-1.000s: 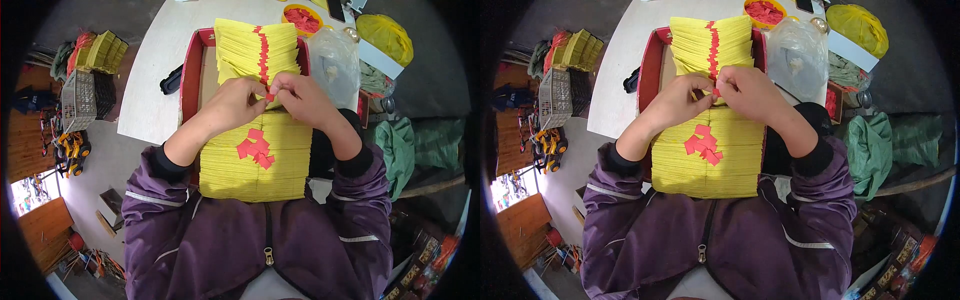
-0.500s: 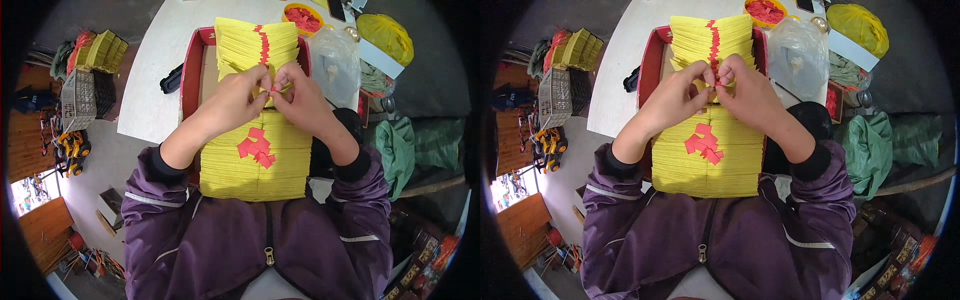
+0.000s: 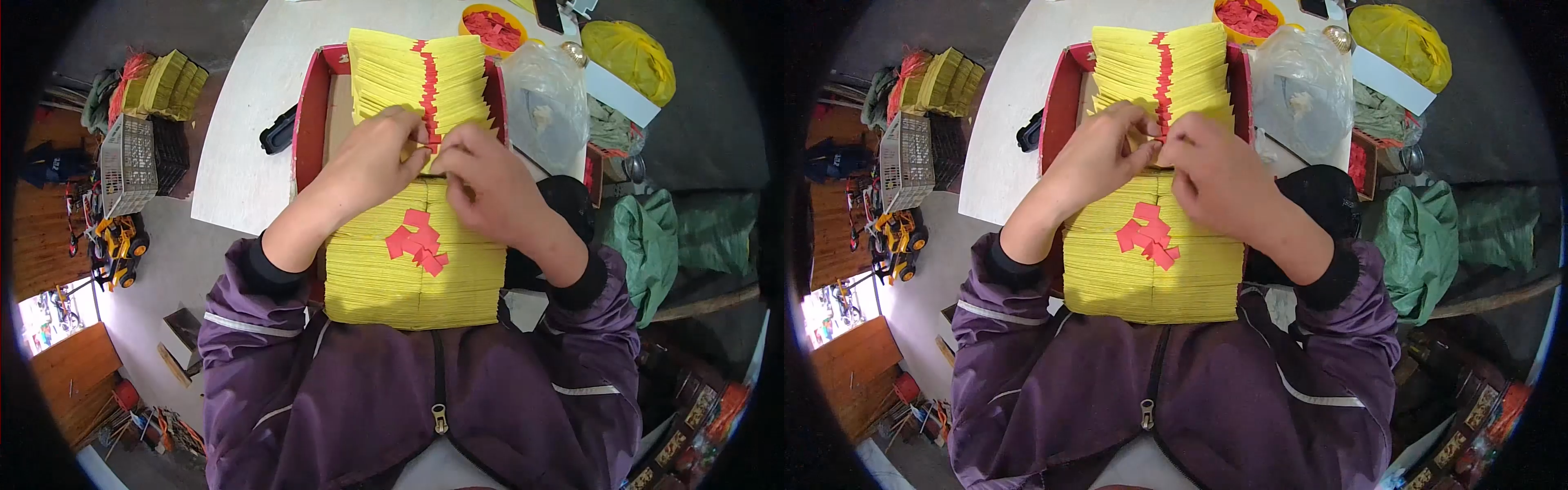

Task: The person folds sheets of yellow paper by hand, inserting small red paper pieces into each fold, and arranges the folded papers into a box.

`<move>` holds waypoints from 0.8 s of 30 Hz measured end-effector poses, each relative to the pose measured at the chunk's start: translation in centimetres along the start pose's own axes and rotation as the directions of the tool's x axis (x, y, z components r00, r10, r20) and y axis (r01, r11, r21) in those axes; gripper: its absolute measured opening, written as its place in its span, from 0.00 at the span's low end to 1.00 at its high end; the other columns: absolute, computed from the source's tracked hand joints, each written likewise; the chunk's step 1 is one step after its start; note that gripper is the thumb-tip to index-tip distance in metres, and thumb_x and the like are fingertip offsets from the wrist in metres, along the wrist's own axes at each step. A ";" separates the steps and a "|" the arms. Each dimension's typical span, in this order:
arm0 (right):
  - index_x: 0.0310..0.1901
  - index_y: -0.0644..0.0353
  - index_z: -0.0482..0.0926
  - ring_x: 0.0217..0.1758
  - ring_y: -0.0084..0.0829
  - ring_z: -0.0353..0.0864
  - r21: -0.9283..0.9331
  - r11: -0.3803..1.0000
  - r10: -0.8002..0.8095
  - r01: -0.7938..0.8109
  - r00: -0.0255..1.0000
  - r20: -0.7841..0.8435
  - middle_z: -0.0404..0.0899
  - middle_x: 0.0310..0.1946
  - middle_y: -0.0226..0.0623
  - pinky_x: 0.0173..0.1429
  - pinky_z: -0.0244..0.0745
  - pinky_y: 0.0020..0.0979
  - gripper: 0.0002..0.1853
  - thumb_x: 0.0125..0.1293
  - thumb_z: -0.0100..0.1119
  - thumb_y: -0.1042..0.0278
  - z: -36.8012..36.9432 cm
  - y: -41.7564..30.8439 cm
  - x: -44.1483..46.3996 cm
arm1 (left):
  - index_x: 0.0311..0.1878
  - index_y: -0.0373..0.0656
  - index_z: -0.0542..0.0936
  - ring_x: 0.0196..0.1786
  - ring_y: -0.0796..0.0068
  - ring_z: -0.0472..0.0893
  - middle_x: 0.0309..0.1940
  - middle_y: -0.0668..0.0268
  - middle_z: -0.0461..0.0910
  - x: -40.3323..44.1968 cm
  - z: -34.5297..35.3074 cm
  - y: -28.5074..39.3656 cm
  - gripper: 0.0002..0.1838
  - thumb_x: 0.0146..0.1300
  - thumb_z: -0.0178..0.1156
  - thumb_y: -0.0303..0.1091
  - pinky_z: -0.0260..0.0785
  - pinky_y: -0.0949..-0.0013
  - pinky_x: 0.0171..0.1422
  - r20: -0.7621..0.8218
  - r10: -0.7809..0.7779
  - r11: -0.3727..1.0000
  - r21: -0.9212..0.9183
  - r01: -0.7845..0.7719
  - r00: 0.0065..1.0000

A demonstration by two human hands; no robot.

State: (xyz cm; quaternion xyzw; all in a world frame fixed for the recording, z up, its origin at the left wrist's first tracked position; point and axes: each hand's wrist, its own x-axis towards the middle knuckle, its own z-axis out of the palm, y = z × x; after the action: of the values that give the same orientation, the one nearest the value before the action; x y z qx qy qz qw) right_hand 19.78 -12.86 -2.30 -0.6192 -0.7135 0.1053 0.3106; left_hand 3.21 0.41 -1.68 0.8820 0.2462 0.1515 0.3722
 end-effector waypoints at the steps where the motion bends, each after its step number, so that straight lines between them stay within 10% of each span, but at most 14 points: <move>1: 0.41 0.58 0.77 0.37 0.42 0.82 -0.060 0.993 -0.107 0.106 0.994 -0.017 0.83 0.37 0.34 0.42 0.76 0.40 0.07 0.62 0.63 0.71 0.1 0.1 -0.1 | 0.44 0.36 0.84 0.29 0.70 0.77 0.36 0.61 0.83 0.1 0.0 0.0 0.06 0.64 0.67 0.22 0.71 0.68 0.36 -0.018 -0.028 1.000 0.009 0.028 0.999; 17: 0.36 0.57 0.81 0.33 0.34 0.77 -0.042 0.980 0.195 -0.194 0.980 0.023 0.79 0.36 0.31 0.40 0.73 0.33 0.03 0.62 0.66 0.71 0.6 0.5 0.7 | 0.44 0.33 0.87 0.25 0.70 0.77 0.36 0.60 0.85 -1.7 -1.9 2.1 0.07 0.63 0.71 0.24 0.71 0.67 0.33 0.230 -0.257 0.965 0.017 0.260 0.939; 24: 0.44 0.55 0.79 0.34 0.33 0.78 -0.141 0.974 0.182 -0.176 0.983 0.031 0.80 0.39 0.29 0.40 0.73 0.33 0.09 0.64 0.67 0.69 0.2 0.4 0.3 | 0.47 0.35 0.89 0.24 0.71 0.81 0.38 0.57 0.88 -1.2 -0.6 0.7 0.08 0.66 0.70 0.25 0.72 0.67 0.31 0.064 -0.016 0.999 0.048 0.013 0.998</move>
State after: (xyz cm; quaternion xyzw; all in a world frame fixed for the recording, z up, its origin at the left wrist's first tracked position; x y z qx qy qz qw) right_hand 19.97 -12.45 -2.63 -0.6985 -0.6670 0.0970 0.2406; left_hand 2.15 -0.30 -0.82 0.8933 0.2440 0.1142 0.3598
